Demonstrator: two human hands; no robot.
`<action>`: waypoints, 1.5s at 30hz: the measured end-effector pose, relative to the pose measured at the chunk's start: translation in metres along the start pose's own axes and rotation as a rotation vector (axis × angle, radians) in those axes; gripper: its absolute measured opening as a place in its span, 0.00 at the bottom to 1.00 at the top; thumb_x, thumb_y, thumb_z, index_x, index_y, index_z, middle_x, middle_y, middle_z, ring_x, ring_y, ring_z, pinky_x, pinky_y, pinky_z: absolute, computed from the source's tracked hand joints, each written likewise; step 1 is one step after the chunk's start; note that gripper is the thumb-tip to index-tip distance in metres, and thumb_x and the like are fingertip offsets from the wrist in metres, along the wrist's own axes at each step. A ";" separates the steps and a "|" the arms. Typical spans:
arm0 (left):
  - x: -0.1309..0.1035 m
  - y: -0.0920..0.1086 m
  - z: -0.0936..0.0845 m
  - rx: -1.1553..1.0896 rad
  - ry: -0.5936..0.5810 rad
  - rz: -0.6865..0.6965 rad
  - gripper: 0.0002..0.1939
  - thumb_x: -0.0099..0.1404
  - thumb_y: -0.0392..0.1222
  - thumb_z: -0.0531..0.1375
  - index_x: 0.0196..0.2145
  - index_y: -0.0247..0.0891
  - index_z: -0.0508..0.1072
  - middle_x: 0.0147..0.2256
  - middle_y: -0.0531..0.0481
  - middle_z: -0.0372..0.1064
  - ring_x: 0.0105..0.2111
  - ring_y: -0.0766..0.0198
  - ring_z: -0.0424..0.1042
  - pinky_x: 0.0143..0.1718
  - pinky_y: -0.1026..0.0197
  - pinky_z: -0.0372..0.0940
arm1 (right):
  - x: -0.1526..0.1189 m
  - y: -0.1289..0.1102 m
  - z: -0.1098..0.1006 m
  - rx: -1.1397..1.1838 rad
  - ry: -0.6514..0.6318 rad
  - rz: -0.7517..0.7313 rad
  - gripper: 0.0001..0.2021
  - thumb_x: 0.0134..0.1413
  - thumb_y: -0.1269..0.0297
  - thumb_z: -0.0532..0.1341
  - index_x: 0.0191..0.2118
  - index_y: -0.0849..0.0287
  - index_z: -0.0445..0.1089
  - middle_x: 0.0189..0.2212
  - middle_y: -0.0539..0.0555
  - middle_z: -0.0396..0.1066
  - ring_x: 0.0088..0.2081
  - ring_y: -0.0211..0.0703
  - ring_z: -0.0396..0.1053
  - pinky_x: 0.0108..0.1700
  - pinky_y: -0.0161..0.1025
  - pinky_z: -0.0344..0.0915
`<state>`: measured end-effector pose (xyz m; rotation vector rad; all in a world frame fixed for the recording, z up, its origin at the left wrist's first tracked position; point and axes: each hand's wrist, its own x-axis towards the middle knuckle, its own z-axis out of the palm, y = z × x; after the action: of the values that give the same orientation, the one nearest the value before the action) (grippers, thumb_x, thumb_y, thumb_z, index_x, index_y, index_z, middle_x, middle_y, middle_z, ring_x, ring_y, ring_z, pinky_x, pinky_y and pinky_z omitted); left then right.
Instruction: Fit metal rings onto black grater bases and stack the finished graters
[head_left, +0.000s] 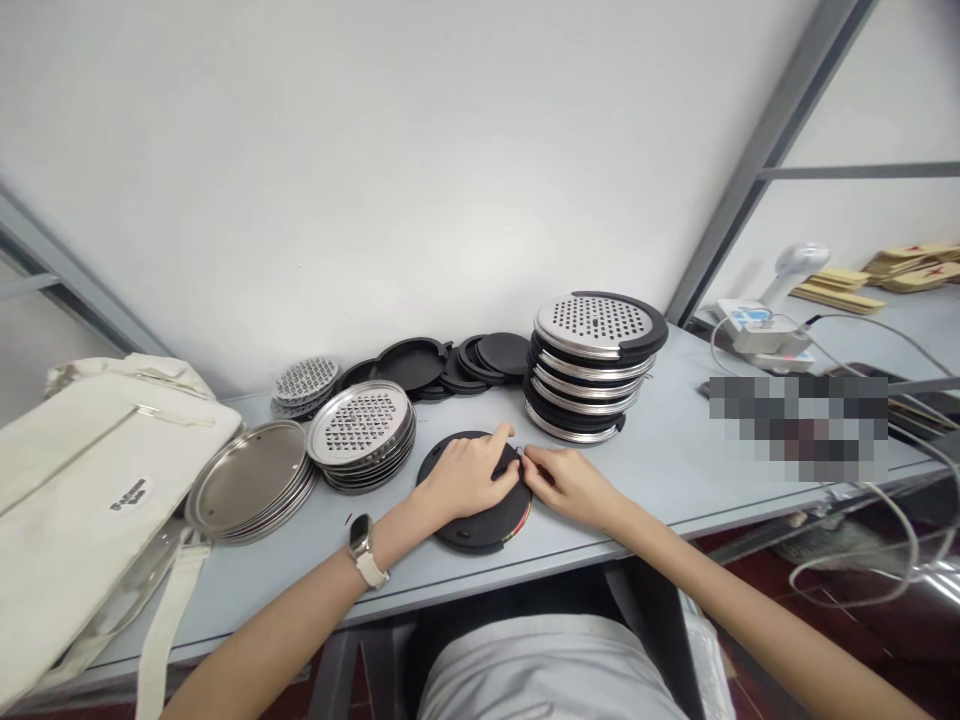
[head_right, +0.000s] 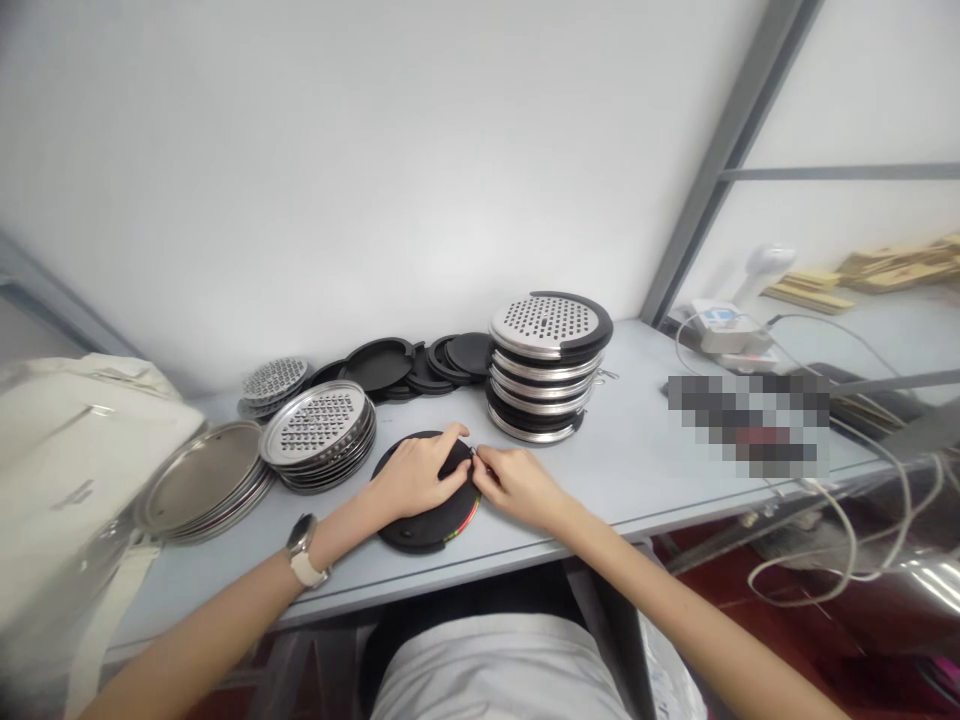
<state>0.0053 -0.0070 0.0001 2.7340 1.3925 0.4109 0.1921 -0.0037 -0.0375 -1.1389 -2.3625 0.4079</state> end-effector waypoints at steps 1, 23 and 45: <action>0.000 -0.001 0.000 0.005 0.005 -0.017 0.16 0.68 0.46 0.49 0.50 0.37 0.58 0.31 0.48 0.72 0.32 0.54 0.74 0.32 0.58 0.64 | 0.000 -0.001 0.000 -0.001 0.000 -0.002 0.13 0.60 0.66 0.49 0.24 0.58 0.56 0.17 0.46 0.57 0.19 0.33 0.49 0.25 0.34 0.45; 0.001 -0.001 -0.002 0.094 -0.007 0.048 0.07 0.66 0.44 0.50 0.37 0.39 0.62 0.27 0.50 0.70 0.28 0.59 0.72 0.28 0.61 0.60 | 0.001 -0.004 -0.001 0.034 0.061 0.035 0.13 0.65 0.62 0.45 0.29 0.56 0.58 0.20 0.47 0.59 0.21 0.37 0.55 0.26 0.33 0.51; 0.000 0.001 -0.001 0.039 -0.009 0.014 0.07 0.67 0.46 0.50 0.36 0.40 0.61 0.29 0.52 0.71 0.28 0.60 0.72 0.27 0.62 0.59 | 0.000 0.002 0.000 -0.033 0.012 -0.023 0.13 0.64 0.65 0.46 0.29 0.58 0.60 0.20 0.48 0.61 0.20 0.36 0.55 0.27 0.34 0.49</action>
<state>0.0058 -0.0078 0.0008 2.7745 1.3947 0.3756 0.1928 -0.0023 -0.0385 -1.1255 -2.3778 0.3543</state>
